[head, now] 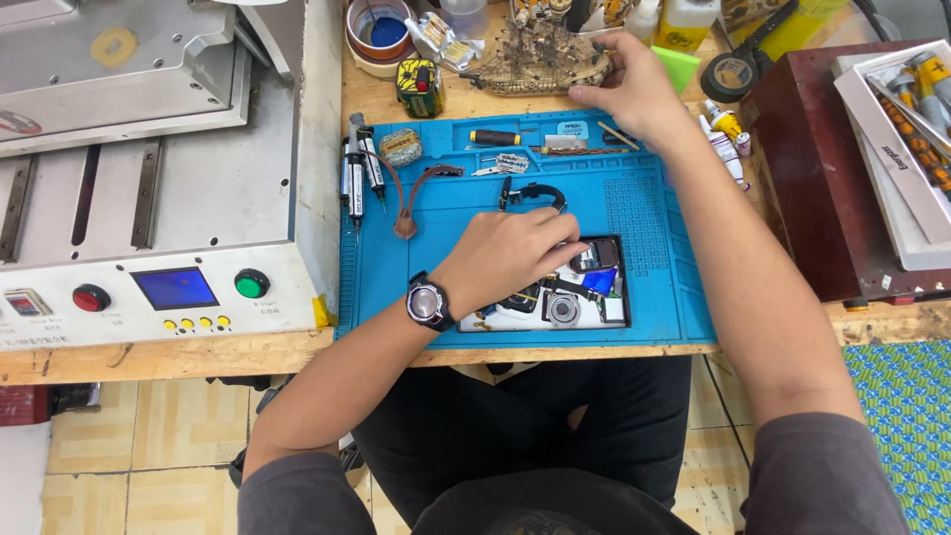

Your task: Repairing a smartphone by installing internal components on a repair bench.

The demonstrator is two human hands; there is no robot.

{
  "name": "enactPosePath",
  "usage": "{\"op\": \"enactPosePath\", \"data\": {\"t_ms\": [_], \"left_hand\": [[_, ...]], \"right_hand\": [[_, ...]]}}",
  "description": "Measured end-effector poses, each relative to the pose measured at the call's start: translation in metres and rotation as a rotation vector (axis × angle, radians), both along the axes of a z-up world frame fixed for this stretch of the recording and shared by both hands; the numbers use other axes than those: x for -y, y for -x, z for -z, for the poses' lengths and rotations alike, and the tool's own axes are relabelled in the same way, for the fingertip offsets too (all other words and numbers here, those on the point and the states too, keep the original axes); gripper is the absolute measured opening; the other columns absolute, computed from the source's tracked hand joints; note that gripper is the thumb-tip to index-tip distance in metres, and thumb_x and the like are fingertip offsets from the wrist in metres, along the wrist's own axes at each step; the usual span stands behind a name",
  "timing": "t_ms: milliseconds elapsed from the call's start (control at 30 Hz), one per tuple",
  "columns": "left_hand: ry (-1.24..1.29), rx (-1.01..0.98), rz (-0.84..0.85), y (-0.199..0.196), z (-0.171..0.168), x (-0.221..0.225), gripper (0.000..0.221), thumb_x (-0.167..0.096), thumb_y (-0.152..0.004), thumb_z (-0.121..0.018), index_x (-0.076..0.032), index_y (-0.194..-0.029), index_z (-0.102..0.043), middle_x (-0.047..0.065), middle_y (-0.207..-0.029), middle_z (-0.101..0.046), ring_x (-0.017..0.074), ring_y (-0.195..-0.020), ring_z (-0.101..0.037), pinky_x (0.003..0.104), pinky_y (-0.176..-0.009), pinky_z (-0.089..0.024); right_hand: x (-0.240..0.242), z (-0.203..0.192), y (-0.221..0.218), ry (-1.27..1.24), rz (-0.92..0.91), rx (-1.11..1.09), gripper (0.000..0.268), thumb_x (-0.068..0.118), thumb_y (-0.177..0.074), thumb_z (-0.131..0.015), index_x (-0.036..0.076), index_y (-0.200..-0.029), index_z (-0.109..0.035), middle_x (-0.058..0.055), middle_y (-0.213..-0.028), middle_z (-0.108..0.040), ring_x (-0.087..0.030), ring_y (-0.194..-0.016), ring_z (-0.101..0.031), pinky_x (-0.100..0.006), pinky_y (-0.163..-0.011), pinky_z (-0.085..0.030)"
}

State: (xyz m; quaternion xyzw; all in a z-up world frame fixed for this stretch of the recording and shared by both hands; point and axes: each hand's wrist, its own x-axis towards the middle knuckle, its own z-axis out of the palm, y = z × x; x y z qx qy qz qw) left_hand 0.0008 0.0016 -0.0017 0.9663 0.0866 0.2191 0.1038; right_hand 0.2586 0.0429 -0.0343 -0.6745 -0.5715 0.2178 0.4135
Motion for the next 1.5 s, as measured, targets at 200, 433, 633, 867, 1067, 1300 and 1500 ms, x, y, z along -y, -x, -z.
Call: {"op": "enactPosePath", "data": {"t_ms": [200, 433, 633, 867, 1067, 1300, 1500], "left_hand": [[0.009, -0.036, -0.009, 0.0, -0.001, 0.0, 0.02, -0.034, -0.096, -0.049, -0.016, -0.087, -0.052, -0.002, -0.073, -0.055, 0.0188, -0.049, -0.052, 0.032, -0.031, -0.034], [-0.005, -0.006, 0.005, 0.001, 0.0, -0.002, 0.02, -0.033, -0.095, -0.051, -0.015, -0.087, -0.052, -0.001, -0.072, -0.055, 0.0177, -0.049, -0.051, 0.03, -0.031, -0.034], [-0.028, -0.011, -0.003, 0.002, 0.001, -0.002, 0.02, -0.034, -0.096, -0.05, -0.015, -0.087, -0.052, -0.001, -0.073, -0.055, 0.0192, -0.051, -0.053, 0.032, -0.032, -0.035], [-0.07, 0.029, -0.009, 0.001, -0.005, 0.0, 0.027, -0.035, -0.097, -0.05, -0.014, -0.079, -0.048, -0.003, -0.063, -0.048, 0.0163, -0.045, -0.046, 0.03, -0.031, -0.028], [0.031, 0.031, -0.082, 0.002, -0.012, -0.008, 0.035, -0.037, -0.098, -0.042, -0.013, -0.073, -0.047, -0.001, -0.061, -0.052, 0.0204, -0.049, -0.051, 0.034, -0.033, -0.032], [0.26, 0.005, -0.3, 0.016, -0.031, -0.025, 0.016, -0.029, -0.098, -0.051, -0.014, -0.1, -0.048, 0.002, -0.06, -0.052, 0.0235, -0.053, -0.06, 0.033, -0.046, -0.046], [0.325, -0.023, -0.248, 0.007, -0.027, -0.017, 0.025, -0.037, -0.093, -0.056, -0.013, -0.086, -0.05, 0.004, -0.061, -0.051, 0.0283, -0.058, -0.061, 0.038, -0.046, -0.048]], "right_hand": [[-0.001, 0.0, 0.001, -0.019, -0.03, -0.065, 0.055, 0.007, -0.084, -0.075, 0.006, -0.128, -0.043, -0.01, -0.099, -0.06, -0.017, -0.084, -0.059, -0.028, -0.068, -0.049], [0.002, -0.004, 0.003, -0.028, -0.034, 0.008, 0.056, 0.011, -0.084, -0.077, 0.006, -0.129, -0.043, -0.009, -0.095, -0.057, -0.017, -0.081, -0.054, -0.029, -0.064, -0.045], [0.011, -0.011, 0.01, -0.024, -0.048, 0.044, 0.056, 0.01, -0.086, -0.076, 0.006, -0.131, -0.042, -0.009, -0.092, -0.052, -0.018, -0.078, -0.05, -0.031, -0.062, -0.044], [0.021, -0.032, 0.02, 0.091, 0.104, 0.161, 0.075, 0.017, -0.081, -0.078, 0.008, -0.138, -0.03, -0.023, -0.128, -0.049, -0.029, -0.099, -0.055, -0.041, -0.082, -0.047], [0.071, -0.098, 0.051, 0.039, 0.161, 0.266, 0.047, 0.014, -0.092, -0.066, 0.004, -0.128, -0.038, -0.02, -0.114, -0.055, -0.033, -0.104, -0.054, -0.048, -0.087, -0.042], [0.095, -0.103, 0.066, 0.3, -0.479, 0.163, 0.022, 0.013, -0.081, -0.067, 0.0, -0.099, -0.063, -0.019, -0.086, -0.069, -0.033, -0.079, -0.066, -0.042, -0.072, -0.051], [0.089, -0.079, 0.069, 0.359, -0.541, 0.083, 0.055, 0.016, -0.079, -0.07, 0.005, -0.124, -0.04, -0.025, -0.096, -0.059, -0.042, -0.084, -0.062, -0.048, -0.069, -0.052]]}}
